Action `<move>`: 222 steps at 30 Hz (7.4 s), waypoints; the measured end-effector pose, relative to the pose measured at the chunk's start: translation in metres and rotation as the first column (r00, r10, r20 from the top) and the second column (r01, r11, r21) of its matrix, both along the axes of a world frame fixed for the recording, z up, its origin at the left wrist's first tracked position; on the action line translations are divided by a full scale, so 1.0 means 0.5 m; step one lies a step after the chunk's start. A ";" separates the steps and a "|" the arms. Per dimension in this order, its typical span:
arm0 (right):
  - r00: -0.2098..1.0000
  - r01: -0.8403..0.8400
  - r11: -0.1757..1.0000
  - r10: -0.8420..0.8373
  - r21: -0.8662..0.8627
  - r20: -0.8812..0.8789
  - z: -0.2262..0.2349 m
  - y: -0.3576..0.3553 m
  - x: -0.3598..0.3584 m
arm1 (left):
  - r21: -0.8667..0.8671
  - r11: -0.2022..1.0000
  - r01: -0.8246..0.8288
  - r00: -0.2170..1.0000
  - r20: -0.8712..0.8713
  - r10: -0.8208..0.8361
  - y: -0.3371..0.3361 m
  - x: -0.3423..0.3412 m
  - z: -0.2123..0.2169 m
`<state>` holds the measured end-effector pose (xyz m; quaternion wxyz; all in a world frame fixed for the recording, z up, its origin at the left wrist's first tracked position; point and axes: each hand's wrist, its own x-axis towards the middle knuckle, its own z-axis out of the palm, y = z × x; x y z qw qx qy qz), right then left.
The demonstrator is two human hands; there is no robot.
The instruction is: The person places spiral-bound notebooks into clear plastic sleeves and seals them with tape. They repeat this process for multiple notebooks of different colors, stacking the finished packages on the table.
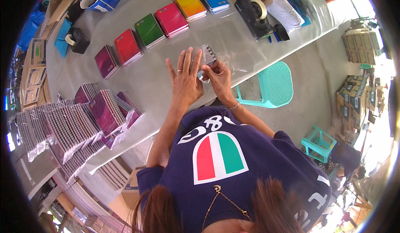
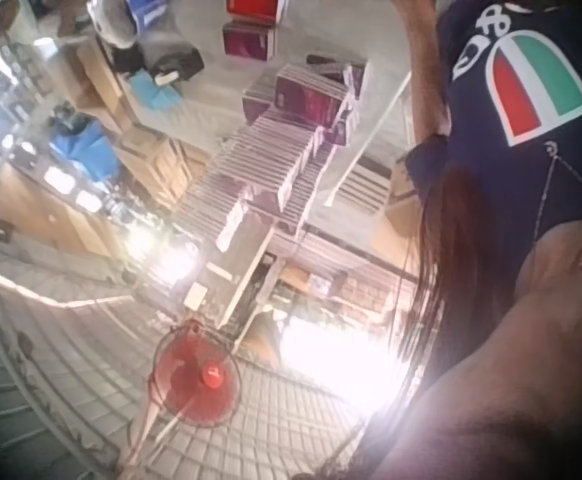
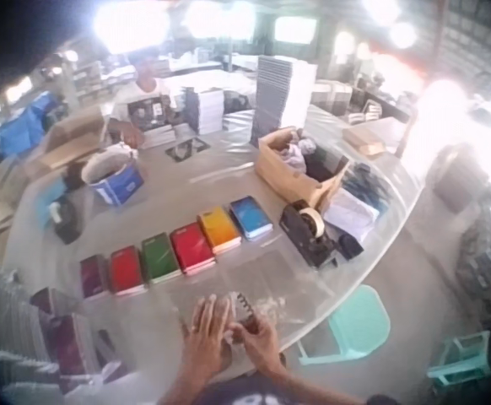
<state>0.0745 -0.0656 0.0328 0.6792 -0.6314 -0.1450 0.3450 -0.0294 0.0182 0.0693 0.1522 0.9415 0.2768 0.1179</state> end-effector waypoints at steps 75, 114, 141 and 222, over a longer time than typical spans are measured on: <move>0.026 -0.680 0.603 0.588 -0.416 0.809 0.239 0.168 0.285 | -0.354 0.872 -0.339 0.836 0.311 0.452 0.044 0.065 0.146; 0.528 -0.720 0.689 0.469 0.080 0.708 0.014 0.063 0.239 | -0.051 0.970 -0.236 0.879 0.415 0.236 -0.021 0.032 -0.003; 0.469 -0.881 0.465 0.829 0.090 0.303 0.054 0.117 0.270 | -0.877 0.476 0.071 0.459 0.452 0.765 0.003 0.082 -0.052; 0.974 -0.171 0.924 0.211 -0.341 0.082 0.119 0.012 0.081 | 0.041 0.999 -0.010 0.815 0.580 -0.015 -0.028 0.053 -0.079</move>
